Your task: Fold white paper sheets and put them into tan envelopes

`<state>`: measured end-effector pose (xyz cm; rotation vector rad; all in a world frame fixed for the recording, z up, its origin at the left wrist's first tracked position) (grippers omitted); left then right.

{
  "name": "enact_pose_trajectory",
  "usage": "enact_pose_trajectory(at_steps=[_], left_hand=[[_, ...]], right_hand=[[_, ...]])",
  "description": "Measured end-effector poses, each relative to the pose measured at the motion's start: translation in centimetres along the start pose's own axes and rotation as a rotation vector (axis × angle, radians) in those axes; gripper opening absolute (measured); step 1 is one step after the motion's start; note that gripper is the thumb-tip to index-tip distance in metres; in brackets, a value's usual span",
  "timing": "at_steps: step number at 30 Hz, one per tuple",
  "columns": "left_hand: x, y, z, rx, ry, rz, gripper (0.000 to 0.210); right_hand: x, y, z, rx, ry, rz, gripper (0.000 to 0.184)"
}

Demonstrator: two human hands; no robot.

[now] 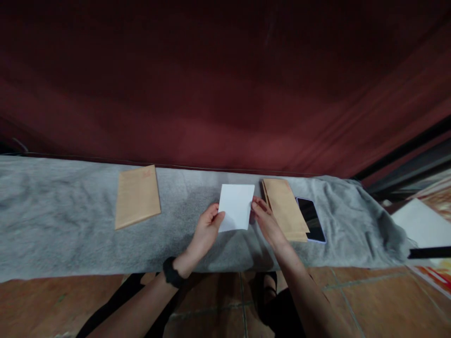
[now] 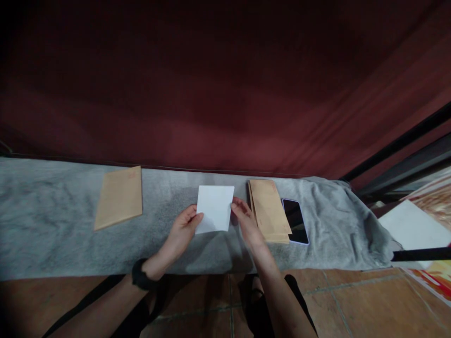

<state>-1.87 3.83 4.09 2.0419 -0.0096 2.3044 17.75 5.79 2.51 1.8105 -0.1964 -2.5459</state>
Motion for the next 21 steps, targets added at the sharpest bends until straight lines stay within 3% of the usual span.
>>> enact_pose_trajectory(at_steps=[4,10,13,16,18,21], left_hand=[[-0.2,0.3,0.7,0.03,0.246,-0.103,0.028],[-0.8,-0.8,-0.8,0.194,0.15,-0.114,0.039],[-1.5,-2.3,-2.6,0.272,-0.031,-0.097,0.039],[-1.9,-3.4,-3.6,0.128,-0.363,-0.08,0.025],[-1.8,-3.6,-3.5,0.01,-0.642,-0.078,0.02],[-1.3,-3.1,-3.1,-0.03,-0.992,-0.124,0.022]], right_hand=[[1.2,0.7,1.2,-0.136,0.011,0.134,0.039],[2.0,-0.3,0.1,-0.214,0.36,0.1,0.031],[2.3,-0.6,-0.5,-0.346,0.468,0.155,0.03],[2.6,-0.7,-0.7,-0.404,0.578,0.148,0.026],[2.9,-0.8,-0.7,-0.366,0.668,0.066,0.023],[3.0,-1.2,-0.8,-0.219,0.781,-0.09,0.026]])
Point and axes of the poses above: each hand's wrist, its own y-axis away from the middle knuckle, its own z-axis out of the palm, x = y × z, the point moved 2 cm from there along -y, towards the middle knuckle, and after that the axes turned 1 degree about -z, right-handed, at the moved point
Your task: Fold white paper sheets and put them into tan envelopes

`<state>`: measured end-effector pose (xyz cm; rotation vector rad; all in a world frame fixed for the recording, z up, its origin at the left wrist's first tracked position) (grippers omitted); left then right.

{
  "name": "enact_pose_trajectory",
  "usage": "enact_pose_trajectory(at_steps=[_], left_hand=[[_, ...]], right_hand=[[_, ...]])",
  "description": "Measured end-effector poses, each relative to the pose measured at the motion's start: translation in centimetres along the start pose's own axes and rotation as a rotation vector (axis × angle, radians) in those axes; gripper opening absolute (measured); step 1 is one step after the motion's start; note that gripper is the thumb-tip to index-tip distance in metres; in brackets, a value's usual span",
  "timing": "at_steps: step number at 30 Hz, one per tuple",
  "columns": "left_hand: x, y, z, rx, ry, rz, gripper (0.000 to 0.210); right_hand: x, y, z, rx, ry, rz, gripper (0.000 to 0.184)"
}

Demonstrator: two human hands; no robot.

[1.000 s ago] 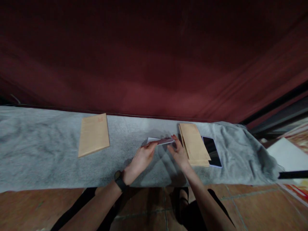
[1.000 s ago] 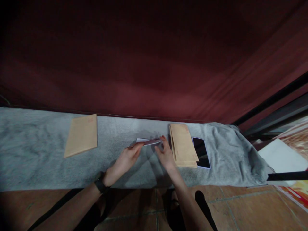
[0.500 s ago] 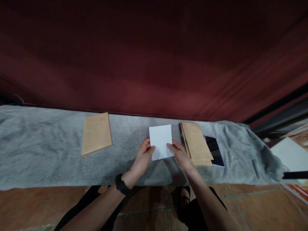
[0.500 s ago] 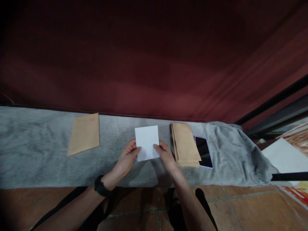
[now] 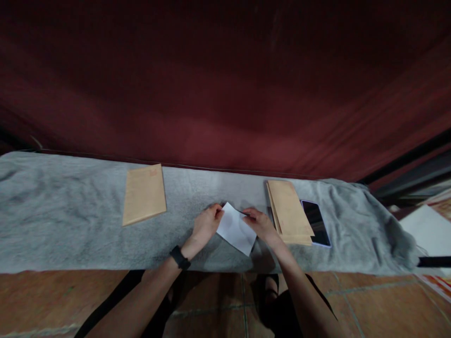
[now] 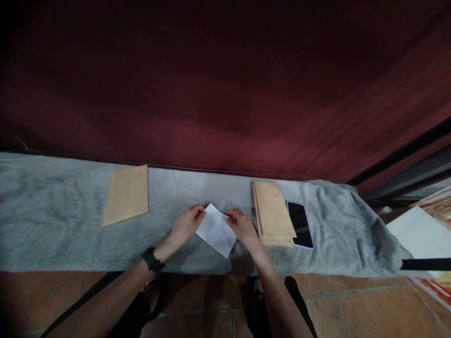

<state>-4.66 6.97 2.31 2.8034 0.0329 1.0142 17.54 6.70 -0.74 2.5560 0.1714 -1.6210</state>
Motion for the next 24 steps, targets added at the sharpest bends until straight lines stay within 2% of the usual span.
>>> enact_pose_trajectory(at_steps=[3,5,9,11,14,16,18,21,24], left_hand=[[0.5,0.6,-0.3,0.008,-0.172,-0.061,0.022],[0.6,0.8,-0.5,0.031,-0.234,-0.067,0.022],[0.6,1.1,-0.6,0.096,-0.363,-0.061,0.031],[0.6,1.2,-0.5,0.16,-0.412,-0.007,0.032],[0.9,1.4,0.0,0.228,-0.358,0.225,0.033],[1.0,1.5,0.8,0.187,-0.279,0.402,0.038],[0.7,1.7,1.5,0.122,-0.25,0.495,0.043],[0.0,1.8,1.4,0.125,-0.322,0.462,0.043],[-1.2,1.9,-1.0,0.229,-0.45,0.344,0.042]], right_hand=[[0.2,-0.1,-0.2,0.12,0.026,-0.007,0.027],[0.2,0.0,-0.3,0.155,-0.053,0.009,0.029],[0.4,0.8,-0.2,0.085,-0.35,0.177,0.038],[0.4,1.1,0.0,0.021,-0.423,0.223,0.033],[0.2,1.1,0.1,0.024,-0.322,0.133,0.018],[-0.1,0.9,0.1,0.051,-0.204,0.048,0.015],[-0.4,0.9,0.0,0.076,-0.085,-0.01,0.016],[-0.7,1.0,0.0,0.109,0.067,-0.041,0.019],[-0.8,1.2,-0.3,0.142,0.157,-0.066,0.022]])
Point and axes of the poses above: each hand's wrist, its own y-axis away from the middle knuckle, its own z-axis out of the palm, x = y × z, the point moved 2 cm from there along -y, towards the middle knuckle, and after that the axes turned 1 degree about -z, right-handed, at the moved point
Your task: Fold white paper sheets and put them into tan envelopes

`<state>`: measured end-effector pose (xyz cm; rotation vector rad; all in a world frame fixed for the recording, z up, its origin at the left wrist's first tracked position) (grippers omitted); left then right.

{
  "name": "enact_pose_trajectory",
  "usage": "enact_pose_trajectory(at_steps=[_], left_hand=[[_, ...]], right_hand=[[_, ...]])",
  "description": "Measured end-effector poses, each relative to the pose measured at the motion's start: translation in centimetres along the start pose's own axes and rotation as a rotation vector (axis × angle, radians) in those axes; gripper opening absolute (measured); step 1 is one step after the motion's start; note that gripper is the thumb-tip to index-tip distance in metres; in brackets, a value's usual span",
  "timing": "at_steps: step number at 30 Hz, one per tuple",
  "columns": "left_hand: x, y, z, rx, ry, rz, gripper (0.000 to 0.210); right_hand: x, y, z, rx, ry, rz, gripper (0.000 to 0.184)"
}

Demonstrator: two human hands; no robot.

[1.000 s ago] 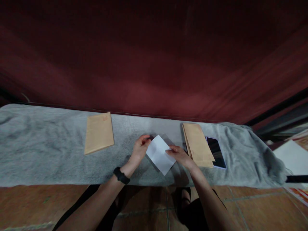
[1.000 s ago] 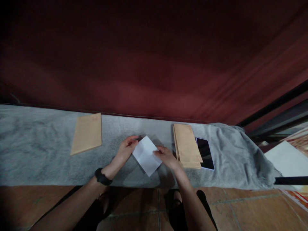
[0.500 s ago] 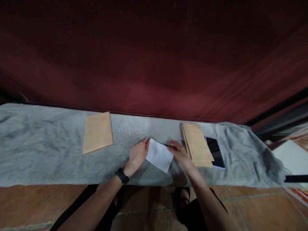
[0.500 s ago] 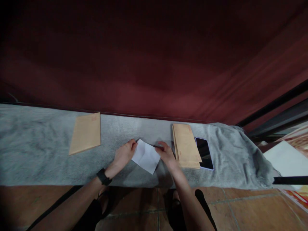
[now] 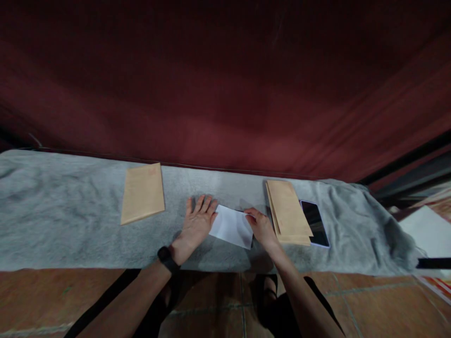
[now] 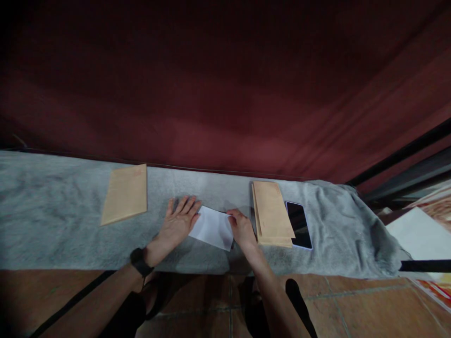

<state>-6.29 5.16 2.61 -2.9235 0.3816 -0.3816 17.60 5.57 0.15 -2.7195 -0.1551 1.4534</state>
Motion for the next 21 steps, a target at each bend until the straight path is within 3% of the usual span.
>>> enact_pose_trajectory(at_steps=[3,7,12,17,21], left_hand=[[-3.4,0.6,-3.0,0.047,-0.224,-0.204,0.043],[-7.9,2.5,-5.8,-0.121,-0.396,-0.433,0.039],[-10.7,4.3,-6.3,-0.129,-0.426,-0.412,0.038],[-11.1,3.4,-6.9,-0.116,-0.364,-0.453,0.035],[-7.0,1.7,-6.3,-0.139,-0.031,-0.419,0.014]], right_hand=[[0.2,0.0,-0.4,0.045,0.115,-0.039,0.025],[0.3,0.0,-0.6,0.073,0.291,-0.087,0.028],[-0.4,0.1,-0.5,0.139,0.418,-0.179,0.031],[-2.1,0.2,-0.1,0.193,0.396,-0.239,0.034],[-4.2,0.7,1.6,0.076,0.092,-0.268,0.036]])
Point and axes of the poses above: each hand's wrist, its own y-axis away from the middle knuckle, its own z-axis out of the palm, x = y × z, the point moved 2 cm from there along -y, towards the middle knuckle, and after that the axes turned 1 degree about -z, right-handed, at the moved point
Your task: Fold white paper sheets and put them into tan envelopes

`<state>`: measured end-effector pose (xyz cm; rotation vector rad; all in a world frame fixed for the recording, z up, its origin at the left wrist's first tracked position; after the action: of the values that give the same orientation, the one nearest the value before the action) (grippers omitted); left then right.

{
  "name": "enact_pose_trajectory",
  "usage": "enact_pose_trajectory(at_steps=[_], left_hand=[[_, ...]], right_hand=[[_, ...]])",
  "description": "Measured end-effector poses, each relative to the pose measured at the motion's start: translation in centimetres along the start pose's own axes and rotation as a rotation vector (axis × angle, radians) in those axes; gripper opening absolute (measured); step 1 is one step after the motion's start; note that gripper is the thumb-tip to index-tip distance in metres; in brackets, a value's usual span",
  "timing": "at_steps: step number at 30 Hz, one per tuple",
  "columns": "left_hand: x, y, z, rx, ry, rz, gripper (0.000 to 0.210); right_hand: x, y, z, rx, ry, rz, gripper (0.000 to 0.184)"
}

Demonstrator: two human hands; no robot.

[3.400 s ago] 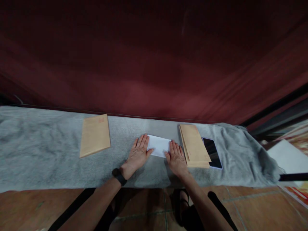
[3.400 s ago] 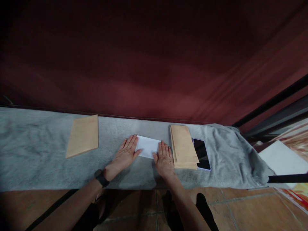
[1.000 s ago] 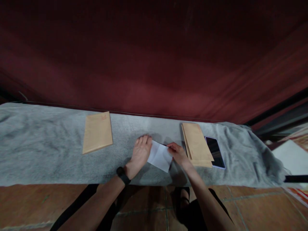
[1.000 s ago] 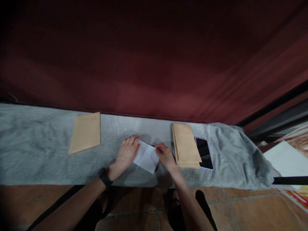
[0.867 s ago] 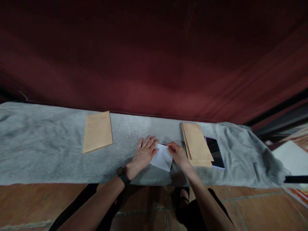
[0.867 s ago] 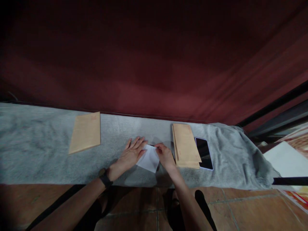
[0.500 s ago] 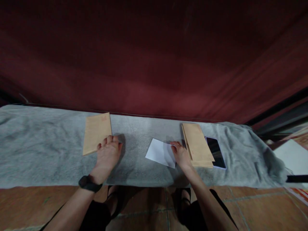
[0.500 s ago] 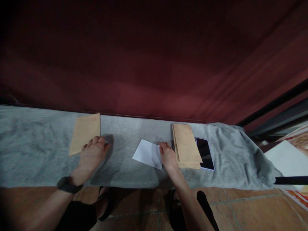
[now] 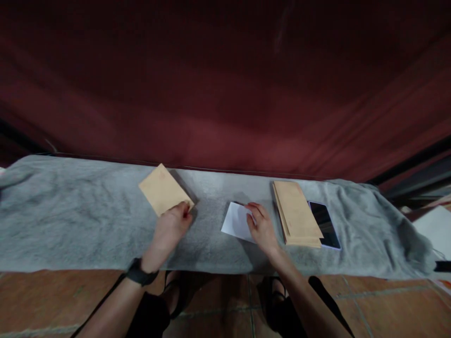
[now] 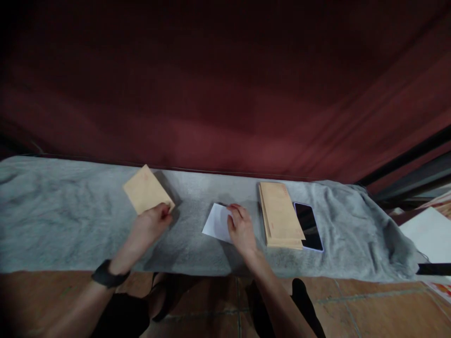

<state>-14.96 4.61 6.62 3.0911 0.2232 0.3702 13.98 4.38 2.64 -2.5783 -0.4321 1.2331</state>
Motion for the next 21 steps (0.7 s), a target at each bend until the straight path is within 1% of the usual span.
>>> enact_pose_trajectory(at_steps=[1,3,5,6,7,9,11,12,13,15,16,19,21], left_hand=[[1.6,0.3,0.4,0.0,0.117,0.026,0.01],[4.9,1.3,1.4,-0.012,0.362,0.127,0.01],[7.7,2.2,2.3,-0.029,0.51,0.185,0.014],[8.8,2.6,2.6,-0.022,0.55,0.187,0.015],[9.6,2.8,2.9,-0.024,0.582,0.193,0.015],[10.5,3.0,3.0,-0.031,0.646,0.226,0.014],[10.7,2.7,2.8,-0.011,0.712,0.295,0.011],[10.5,2.5,2.6,0.021,0.728,0.334,0.007],[10.2,2.1,2.4,0.056,0.725,0.375,0.01],[9.4,1.4,2.4,0.094,0.666,0.443,0.035],[8.9,1.1,2.5,0.066,0.626,0.475,0.051],[7.7,0.2,3.7,-0.111,0.503,0.513,0.094],[7.0,-0.2,4.6,-0.201,0.429,0.531,0.11]], right_hand=[[-0.7,0.2,0.7,-0.049,-0.098,0.004,0.037],[-1.8,0.7,2.3,-0.143,-0.298,0.06,0.043],[-2.7,1.4,4.0,-0.247,-0.484,0.099,0.05],[-3.0,1.6,4.7,-0.27,-0.533,0.121,0.049],[-3.2,1.7,5.2,-0.262,-0.561,0.153,0.046],[-3.2,1.7,5.5,-0.206,-0.613,0.219,0.036],[-3.0,1.2,5.3,-0.155,-0.71,0.288,0.027],[-3.0,0.9,5.0,-0.157,-0.779,0.319,0.024],[-2.9,0.6,4.8,-0.176,-0.85,0.345,0.024],[-2.7,0.1,4.2,-0.212,-0.944,0.388,0.026],[-2.5,-0.2,4.0,-0.215,-0.954,0.402,0.026],[-1.9,-0.6,3.4,-0.179,-0.903,0.436,0.024],[-1.5,-0.8,3.2,-0.149,-0.876,0.465,0.023]])
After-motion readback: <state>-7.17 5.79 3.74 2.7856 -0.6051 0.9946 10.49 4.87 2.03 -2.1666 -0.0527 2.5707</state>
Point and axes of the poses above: each hand's wrist, its own y-axis away from the middle knuckle, its own z-axis out of the palm, x = y × z, the point moved 2 cm from there along -y, towards the middle knuckle, and after that the axes turned 1 degree about -z, right-handed, at the moved point
